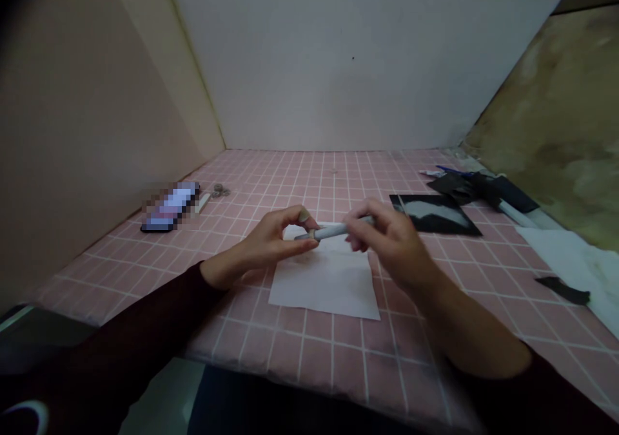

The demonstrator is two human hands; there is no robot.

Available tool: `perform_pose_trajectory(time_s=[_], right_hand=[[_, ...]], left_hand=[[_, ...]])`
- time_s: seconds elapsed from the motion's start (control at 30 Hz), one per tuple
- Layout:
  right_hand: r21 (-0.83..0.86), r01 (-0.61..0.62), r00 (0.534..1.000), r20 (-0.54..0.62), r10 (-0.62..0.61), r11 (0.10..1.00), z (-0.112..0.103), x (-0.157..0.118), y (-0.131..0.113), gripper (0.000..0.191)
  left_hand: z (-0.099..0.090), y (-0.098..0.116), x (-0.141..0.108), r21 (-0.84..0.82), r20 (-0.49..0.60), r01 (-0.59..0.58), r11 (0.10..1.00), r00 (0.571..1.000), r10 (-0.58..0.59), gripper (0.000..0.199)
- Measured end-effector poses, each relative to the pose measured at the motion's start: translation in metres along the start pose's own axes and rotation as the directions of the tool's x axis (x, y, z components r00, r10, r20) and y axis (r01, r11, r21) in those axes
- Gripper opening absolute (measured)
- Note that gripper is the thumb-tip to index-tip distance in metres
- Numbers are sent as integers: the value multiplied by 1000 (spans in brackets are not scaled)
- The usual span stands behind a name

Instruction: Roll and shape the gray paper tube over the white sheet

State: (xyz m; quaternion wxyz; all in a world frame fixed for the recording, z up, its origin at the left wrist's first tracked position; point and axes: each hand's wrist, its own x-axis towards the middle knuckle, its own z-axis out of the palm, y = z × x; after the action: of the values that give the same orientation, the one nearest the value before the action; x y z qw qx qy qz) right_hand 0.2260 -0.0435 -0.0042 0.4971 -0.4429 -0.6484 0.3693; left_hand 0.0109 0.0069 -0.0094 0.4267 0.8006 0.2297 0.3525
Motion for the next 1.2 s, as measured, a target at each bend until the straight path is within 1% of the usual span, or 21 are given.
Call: perform_pose_trajectory(time_s=[0.03,0.07,0.1,0.17,0.2,0.23,0.33,0.37,0.4,0.5,0.53,0.57,0.67,0.73,0.87,0.9,0.93,1.03,1.07,1.17,1.2], right_hand=[[3,12,999,-50,-12,1000,-2,0,-1,17],[-5,22,997,-69,-23,1000,-2,-1,-1,15],[-23,31,998,-48,-32,999,-2,-2,-3,14],[-84,55,997,62,-50,995,-1,-3,-6,12],[-115,78,992,103,-67,990,-1,-4,-7,12],[-136,102,990,112,-87,985,-1,-5,-9,11],[-157,148,989,9,-148,976,-4,-5,-13,10],[-157,158,987,-8,-162,975,-4,-5,-14,10],[-163,170,985,15,-170,972,-4,-6,-14,9],[-200,238,957,213,-195,950,-1,-8,-13,8],[-208,257,946,254,-201,944,-1,-9,-13,8],[-209,267,942,261,-210,941,-2,-9,-13,8],[-210,271,956,173,-237,939,-5,-10,-14,6],[-210,285,954,154,-256,935,-5,-10,-14,4],[-221,309,935,246,-254,925,-1,-11,-14,4],[-222,306,937,243,-251,926,-1,-11,-15,3],[-223,298,944,216,-251,928,-3,-11,-16,3],[-216,283,959,76,-273,934,-6,-10,-17,4],[-215,281,960,78,-271,935,-6,-10,-16,4],[-200,255,955,207,-213,946,-1,-10,-13,5],[-184,233,956,226,-189,955,0,-9,-13,7]], left_hand=[[0,0,0,-93,-5,41,995,999,-42,19],[0,-1,1,-188,7,96,977,995,-96,21],[-1,-1,1,-277,41,161,947,987,-156,23],[-2,0,2,-393,127,285,874,959,-255,25],[-3,0,2,-418,160,330,846,944,-289,25],[-4,1,2,-433,182,360,827,933,-311,25],[-7,0,3,-464,219,397,792,918,-332,23],[-8,0,3,-479,227,403,780,915,-333,21],[-8,-1,2,-494,243,414,764,910,-336,20],[-8,-1,2,-512,334,494,702,868,-367,22],[-8,-1,2,-511,357,511,692,858,-369,23],[-9,-1,2,-508,367,514,691,855,-366,23],[-10,1,3,-511,338,473,717,878,-339,22],[-11,1,3,-526,341,489,696,871,-355,22],[-10,1,3,-518,380,543,661,838,-391,23],[-10,1,3,-514,383,548,660,835,-395,23],[-9,1,3,-515,377,544,663,838,-395,23],[-9,1,4,-528,327,499,687,866,-378,25],[-9,1,4,-524,313,490,697,872,-378,25],[-7,0,3,-473,301,495,729,868,-395,29],[-6,0,2,-445,291,486,752,873,-392,30]])
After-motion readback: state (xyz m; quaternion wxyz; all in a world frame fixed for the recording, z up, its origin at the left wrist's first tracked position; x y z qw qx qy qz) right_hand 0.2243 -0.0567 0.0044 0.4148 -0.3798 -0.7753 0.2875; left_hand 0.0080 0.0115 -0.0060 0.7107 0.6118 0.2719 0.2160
